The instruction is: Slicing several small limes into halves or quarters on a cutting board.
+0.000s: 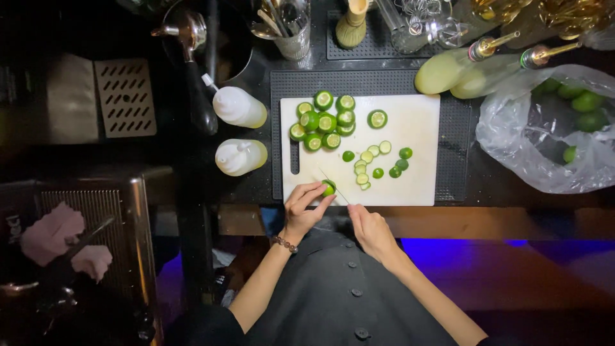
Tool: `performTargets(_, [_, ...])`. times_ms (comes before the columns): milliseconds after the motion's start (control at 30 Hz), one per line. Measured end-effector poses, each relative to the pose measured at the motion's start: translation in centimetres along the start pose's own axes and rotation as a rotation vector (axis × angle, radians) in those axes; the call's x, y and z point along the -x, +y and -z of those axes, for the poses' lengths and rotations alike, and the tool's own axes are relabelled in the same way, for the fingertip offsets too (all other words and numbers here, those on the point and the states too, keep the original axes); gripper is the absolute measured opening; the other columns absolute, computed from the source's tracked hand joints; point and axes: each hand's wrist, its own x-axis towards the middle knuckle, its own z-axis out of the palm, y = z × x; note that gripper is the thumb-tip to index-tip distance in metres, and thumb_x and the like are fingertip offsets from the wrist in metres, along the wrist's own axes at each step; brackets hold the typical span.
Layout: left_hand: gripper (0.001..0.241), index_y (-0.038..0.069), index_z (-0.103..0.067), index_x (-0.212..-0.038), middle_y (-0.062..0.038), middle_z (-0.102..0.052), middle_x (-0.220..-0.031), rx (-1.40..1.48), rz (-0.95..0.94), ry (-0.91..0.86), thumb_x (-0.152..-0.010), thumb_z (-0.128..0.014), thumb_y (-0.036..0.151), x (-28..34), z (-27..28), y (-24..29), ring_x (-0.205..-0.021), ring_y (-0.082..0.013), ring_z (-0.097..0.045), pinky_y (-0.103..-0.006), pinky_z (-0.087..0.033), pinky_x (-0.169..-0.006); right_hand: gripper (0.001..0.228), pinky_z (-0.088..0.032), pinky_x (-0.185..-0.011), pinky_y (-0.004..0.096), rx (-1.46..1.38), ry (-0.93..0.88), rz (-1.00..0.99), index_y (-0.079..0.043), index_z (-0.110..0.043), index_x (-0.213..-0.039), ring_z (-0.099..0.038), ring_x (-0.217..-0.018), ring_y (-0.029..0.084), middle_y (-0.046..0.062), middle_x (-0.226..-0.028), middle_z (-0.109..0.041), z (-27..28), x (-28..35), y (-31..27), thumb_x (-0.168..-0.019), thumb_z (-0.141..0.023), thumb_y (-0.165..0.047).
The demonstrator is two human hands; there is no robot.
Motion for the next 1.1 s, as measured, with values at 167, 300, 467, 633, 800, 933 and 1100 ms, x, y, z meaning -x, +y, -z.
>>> performTargets(167, [0.032, 0.004, -0.078, -0.102, -0.009, -0.074, -0.103, 0.002, -0.020, -0.006, -0.074, -0.092, 0.007, -0.5, -0.1, -0.3, -0.094, -0.0236, -0.073, -0.0323, -0.062, -0.085, 0.041, -0.050, -0.066, 0.061, 0.145, -0.014, -0.038, -0.004, -0.063, -0.093, -0.065, -0.073, 0.052, 0.029, -0.072, -0.067, 0.9, 0.3, -0.4, -0.106, -0.043, -0.037])
performTargets(300, [0.030, 0.005, -0.078, -0.101, -0.009, -0.074, -0.102, -0.014, -0.033, 0.004, -0.074, -0.092, 0.006, -0.6, 0.2, -0.3, -0.093, -0.0242, -0.073, -0.0325, -0.061, -0.083, 0.044, -0.053, -0.067, 0.061, 0.283, -0.037, -0.044, -0.003, -0.062, -0.089, -0.066, -0.073, 0.051, 0.029, -0.073, -0.068, 1.1, 1.1, 0.3, -0.105, -0.044, -0.040])
performTargets(467, [0.029, 0.004, -0.076, -0.099, -0.010, -0.074, -0.101, -0.015, -0.086, 0.008, -0.074, -0.092, 0.005, -0.3, -0.1, -0.5, -0.092, -0.0255, -0.073, -0.0333, -0.061, -0.081, 0.044, -0.053, -0.066, 0.062, 0.281, -0.048, -0.011, -0.003, -0.062, -0.092, -0.066, -0.072, 0.052, 0.029, -0.074, -0.068, 0.8, -1.0, -1.1, -0.108, -0.042, -0.038])
performTargets(633, [0.028, 0.004, -0.076, -0.098, -0.010, -0.075, -0.100, 0.008, -0.035, 0.024, -0.074, -0.091, 0.005, -0.3, -0.2, -1.0, -0.093, -0.0252, -0.074, -0.0328, -0.062, -0.082, 0.044, -0.052, -0.067, 0.063, 0.239, -0.006, 0.001, -0.001, -0.066, -0.101, -0.066, -0.070, 0.054, 0.032, -0.073, -0.068, 0.2, -0.5, 0.1, -0.105, -0.043, -0.038])
performTargets(800, [0.028, 0.004, -0.076, -0.098, -0.011, -0.075, -0.100, 0.006, -0.037, 0.031, -0.075, -0.091, 0.005, -0.5, 0.1, -0.7, -0.094, -0.0256, -0.074, -0.0333, -0.062, -0.082, 0.049, -0.053, -0.068, 0.062, 0.277, -0.021, -0.033, -0.001, -0.067, -0.090, -0.066, -0.073, 0.053, 0.032, -0.075, -0.067, -0.8, -0.1, 2.1, -0.107, -0.041, -0.039])
performTargets(933, [0.027, 0.003, -0.076, -0.099, -0.011, -0.076, -0.102, 0.011, -0.028, 0.022, -0.077, -0.090, 0.006, -0.3, -0.2, -1.0, -0.095, -0.0251, -0.076, -0.0324, -0.063, -0.082, 0.047, -0.052, -0.068, 0.064, 0.228, 0.043, 0.013, -0.001, -0.066, -0.092, -0.065, -0.072, 0.054, 0.032, -0.074, -0.068, -0.6, 0.1, 1.4, -0.104, -0.042, -0.039])
performTargets(1100, [0.028, 0.002, -0.075, -0.100, -0.012, -0.076, -0.103, 0.038, -0.028, 0.036, -0.077, -0.090, 0.006, 0.1, -0.4, -0.9, -0.093, -0.0248, -0.076, -0.0309, -0.062, -0.079, 0.052, -0.054, -0.072, 0.062, 0.321, 0.027, -0.067, -0.003, -0.066, -0.088, -0.067, -0.078, 0.053, 0.031, -0.080, -0.069, -2.4, -0.7, 2.5, -0.107, -0.040, -0.044])
